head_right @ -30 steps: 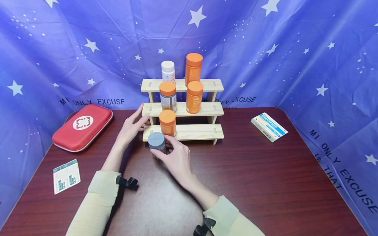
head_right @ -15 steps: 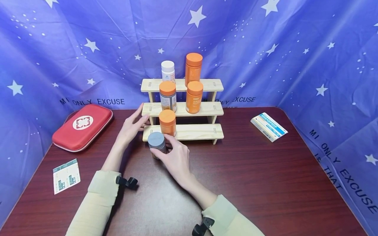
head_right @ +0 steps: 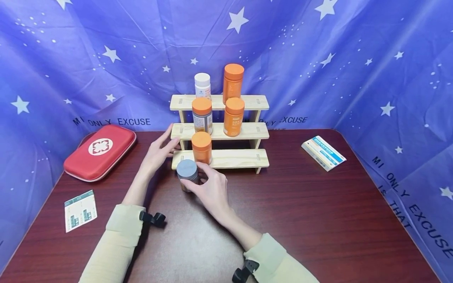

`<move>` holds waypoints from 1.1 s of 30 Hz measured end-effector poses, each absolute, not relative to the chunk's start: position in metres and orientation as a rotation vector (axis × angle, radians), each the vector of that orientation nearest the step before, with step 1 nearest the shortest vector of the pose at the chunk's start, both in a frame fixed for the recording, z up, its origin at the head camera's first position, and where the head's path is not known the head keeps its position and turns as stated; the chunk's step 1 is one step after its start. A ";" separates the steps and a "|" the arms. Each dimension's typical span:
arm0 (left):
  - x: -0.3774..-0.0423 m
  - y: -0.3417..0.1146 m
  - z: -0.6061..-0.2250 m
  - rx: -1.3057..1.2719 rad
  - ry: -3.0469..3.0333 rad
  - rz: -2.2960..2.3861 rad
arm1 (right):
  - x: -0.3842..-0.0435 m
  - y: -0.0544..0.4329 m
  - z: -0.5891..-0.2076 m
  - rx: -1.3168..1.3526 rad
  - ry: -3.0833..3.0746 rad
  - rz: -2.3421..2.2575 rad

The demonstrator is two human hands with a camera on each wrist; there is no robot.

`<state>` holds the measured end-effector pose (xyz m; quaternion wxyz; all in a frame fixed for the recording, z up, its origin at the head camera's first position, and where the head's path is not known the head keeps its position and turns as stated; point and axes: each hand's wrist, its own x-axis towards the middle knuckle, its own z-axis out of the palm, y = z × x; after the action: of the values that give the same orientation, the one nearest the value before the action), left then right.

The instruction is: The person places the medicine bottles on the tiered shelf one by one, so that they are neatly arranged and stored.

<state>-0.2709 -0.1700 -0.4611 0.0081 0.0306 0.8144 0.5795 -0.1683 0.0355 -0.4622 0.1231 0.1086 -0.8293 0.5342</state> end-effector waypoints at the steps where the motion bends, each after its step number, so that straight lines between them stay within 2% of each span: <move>1: -0.271 -0.170 -0.461 0.094 2.542 1.813 | -0.169 0.036 -0.462 0.327 -2.416 1.584; 15: -0.270 -0.170 -0.460 0.103 2.543 1.808 | -0.177 0.054 -0.447 0.534 -2.441 1.883; 33: -0.269 -0.169 -0.460 0.083 2.539 1.816 | -0.196 0.108 -0.428 0.724 -2.561 2.043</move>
<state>-0.2693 -0.1693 -0.4603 0.0093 0.0265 0.8131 0.5815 -0.1962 0.1082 -0.4283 -0.1065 0.2146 -0.7590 0.6054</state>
